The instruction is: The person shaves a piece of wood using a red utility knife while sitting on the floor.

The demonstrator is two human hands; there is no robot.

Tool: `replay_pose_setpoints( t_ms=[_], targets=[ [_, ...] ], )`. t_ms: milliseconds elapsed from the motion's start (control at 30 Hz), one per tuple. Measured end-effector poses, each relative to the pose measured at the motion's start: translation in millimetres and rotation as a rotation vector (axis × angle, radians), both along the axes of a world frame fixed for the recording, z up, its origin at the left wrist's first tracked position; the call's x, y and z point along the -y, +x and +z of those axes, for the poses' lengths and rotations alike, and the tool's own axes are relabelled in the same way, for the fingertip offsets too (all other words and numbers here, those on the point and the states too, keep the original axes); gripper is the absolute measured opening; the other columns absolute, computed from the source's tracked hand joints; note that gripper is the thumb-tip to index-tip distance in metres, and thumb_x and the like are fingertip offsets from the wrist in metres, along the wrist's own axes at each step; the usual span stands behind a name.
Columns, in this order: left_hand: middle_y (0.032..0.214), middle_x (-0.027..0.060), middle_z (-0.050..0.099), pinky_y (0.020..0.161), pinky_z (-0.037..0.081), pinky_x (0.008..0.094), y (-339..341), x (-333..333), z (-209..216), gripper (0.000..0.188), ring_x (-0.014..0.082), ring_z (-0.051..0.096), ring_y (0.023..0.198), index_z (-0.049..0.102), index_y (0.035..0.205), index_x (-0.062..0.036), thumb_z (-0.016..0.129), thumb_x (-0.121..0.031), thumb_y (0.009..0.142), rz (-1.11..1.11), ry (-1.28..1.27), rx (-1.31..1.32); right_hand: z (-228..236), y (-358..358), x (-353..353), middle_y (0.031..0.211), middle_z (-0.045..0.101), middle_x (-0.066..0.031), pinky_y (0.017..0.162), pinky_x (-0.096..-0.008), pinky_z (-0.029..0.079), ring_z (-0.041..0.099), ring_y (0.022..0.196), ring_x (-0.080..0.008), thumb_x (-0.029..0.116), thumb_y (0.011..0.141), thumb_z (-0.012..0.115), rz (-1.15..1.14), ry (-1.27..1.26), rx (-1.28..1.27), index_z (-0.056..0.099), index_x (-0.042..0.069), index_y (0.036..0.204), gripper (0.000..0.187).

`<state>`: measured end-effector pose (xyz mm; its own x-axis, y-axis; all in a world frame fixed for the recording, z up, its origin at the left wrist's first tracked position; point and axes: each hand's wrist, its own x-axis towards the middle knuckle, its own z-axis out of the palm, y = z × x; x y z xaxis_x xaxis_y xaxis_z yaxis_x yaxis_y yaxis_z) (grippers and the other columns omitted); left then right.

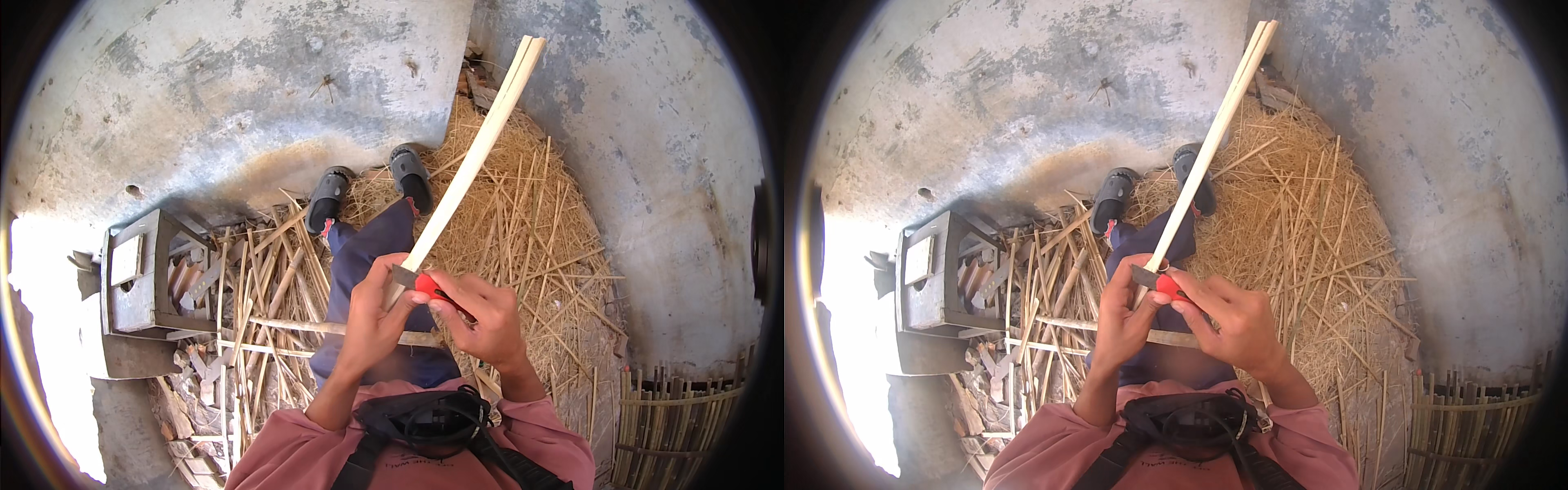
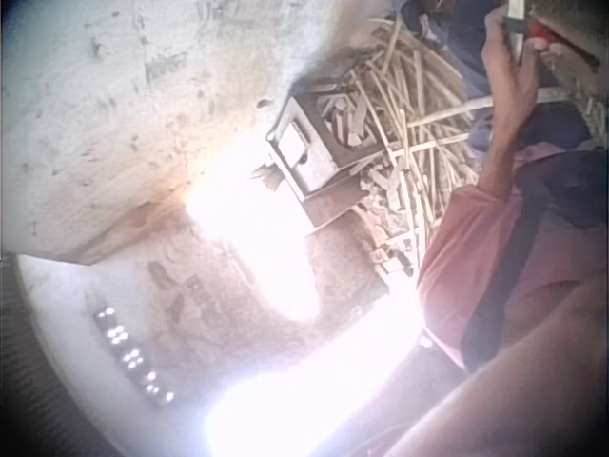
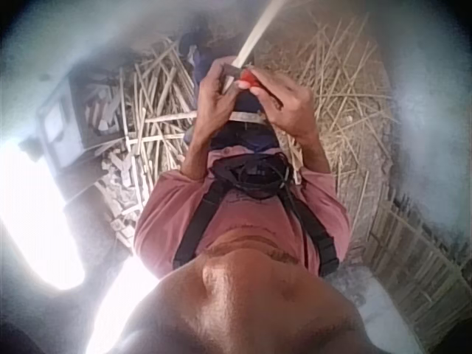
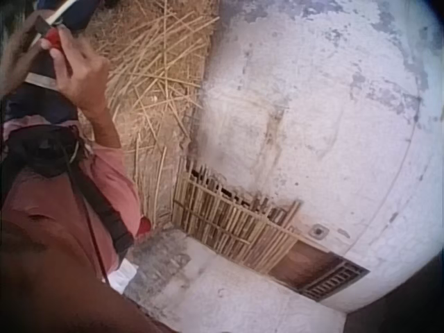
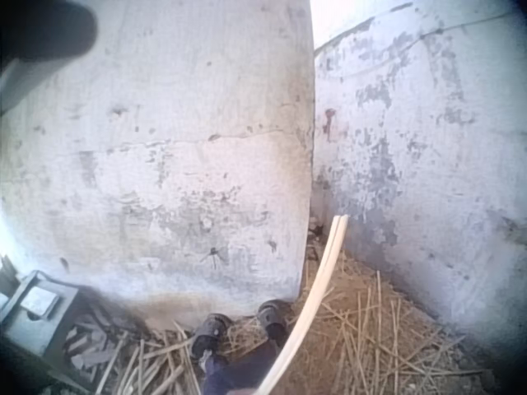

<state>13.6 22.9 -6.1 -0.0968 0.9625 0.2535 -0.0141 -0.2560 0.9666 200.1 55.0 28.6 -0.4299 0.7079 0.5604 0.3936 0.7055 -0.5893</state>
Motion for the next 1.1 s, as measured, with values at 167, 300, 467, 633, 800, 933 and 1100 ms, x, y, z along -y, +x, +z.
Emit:
replay_pose_setpoints(
  t_ms=[167, 300, 467, 633, 800, 933, 1100],
  targets=[
    [0.094, 0.0036, 0.072, 0.073, 0.049, 0.0237, 0.5, 1.5, -0.3, 0.036, 0.006, 0.059, 0.083, 0.06, 0.13, 0.0027, 0.076, -0.011, 0.101, -0.009, -0.028, 0.017, -1.0, 0.2, 1.3, 0.082, 0.07, -0.0071, 0.049, -0.0351, 0.05, 0.064, 0.056, -0.0212, 0.014, 0.094, 0.078, -0.009, 0.015, 0.0, 0.075, 0.008, 0.133, 0.04],
    [0.092, 0.0032, 0.072, 0.071, 0.048, 0.0236, -1.0, 1.8, -3.5, 0.035, 0.0053, 0.058, 0.081, 0.06, 0.129, 0.0025, 0.076, -0.01, 0.1, -0.023, -0.035, 0.018, 8.5, 0.1, 5.8, 0.082, 0.073, -0.0138, 0.053, -0.0353, 0.051, 0.068, 0.061, -0.0238, 0.008, 0.088, 0.082, -0.022, -0.061, 0.051, 0.077, 0.001, 0.125, 0.038],
    [0.088, 0.0027, 0.072, 0.069, 0.047, 0.0236, 0.2, 1.7, -2.1, 0.033, 0.0044, 0.057, 0.078, 0.061, 0.126, 0.0022, 0.076, -0.009, 0.1, -0.008, -0.066, 0.003, -1.0, 0.3, 3.2, 0.079, 0.066, -0.0056, 0.049, -0.0362, 0.048, 0.062, 0.055, -0.0208, 0.013, 0.094, 0.077, -0.026, 0.025, 0.042, 0.074, 0.008, 0.135, 0.042],
    [0.084, 0.0027, 0.071, 0.066, 0.046, 0.0245, 0.8, -0.4, -3.3, 0.028, 0.0044, 0.057, 0.076, 0.063, 0.12, 0.0018, 0.078, -0.011, 0.099, 0.036, -0.032, -0.056, -0.9, -1.1, 4.9, 0.079, 0.067, -0.006, 0.05, -0.0362, 0.048, 0.063, 0.056, -0.0208, 0.012, 0.094, 0.077, -0.045, 0.009, 0.048, 0.074, 0.007, 0.136, 0.042],
    [0.077, 0.0036, 0.065, 0.062, 0.043, 0.0266, 2.8, -1.9, -1.6, 0.022, 0.0051, 0.05, 0.072, 0.064, 0.108, 0.0012, 0.078, -0.014, 0.099, 0.07, -0.043, -0.078, -2.2, -1.3, 4.1, 0.08, 0.068, -0.0062, 0.05, -0.0356, 0.049, 0.063, 0.056, -0.0207, 0.011, 0.094, 0.078, -0.068, 0.036, 0.059, 0.074, 0.007, 0.136, 0.042],
    [0.07, 0.0034, 0.058, 0.057, 0.04, 0.0281, 2.7, 0.6, -1.9, 0.025, 0.0058, 0.043, 0.067, 0.062, 0.098, 0.0005, 0.079, -0.017, 0.099, 0.092, -0.107, -0.148, 0.1, -1.0, 3.3, 0.081, 0.069, -0.0057, 0.05, -0.0353, 0.049, 0.064, 0.057, -0.0207, 0.012, 0.093, 0.078, -0.078, 0.039, 0.079, 0.074, 0.009, 0.135, 0.042],
    [0.064, 0.0019, 0.053, 0.051, 0.035, 0.0292, 4.2, -0.3, 5.6, 0.036, 0.0053, 0.039, 0.062, 0.056, 0.088, -0.0007, 0.083, -0.023, 0.097, 0.137, -0.13, -0.241, -2.7, 0.4, 1.5, 0.081, 0.069, -0.0044, 0.05, -0.0355, 0.049, 0.063, 0.057, -0.0207, 0.014, 0.093, 0.08, -0.106, 0.081, 0.103, 0.075, 0.01, 0.135, 0.042]
  ],
)
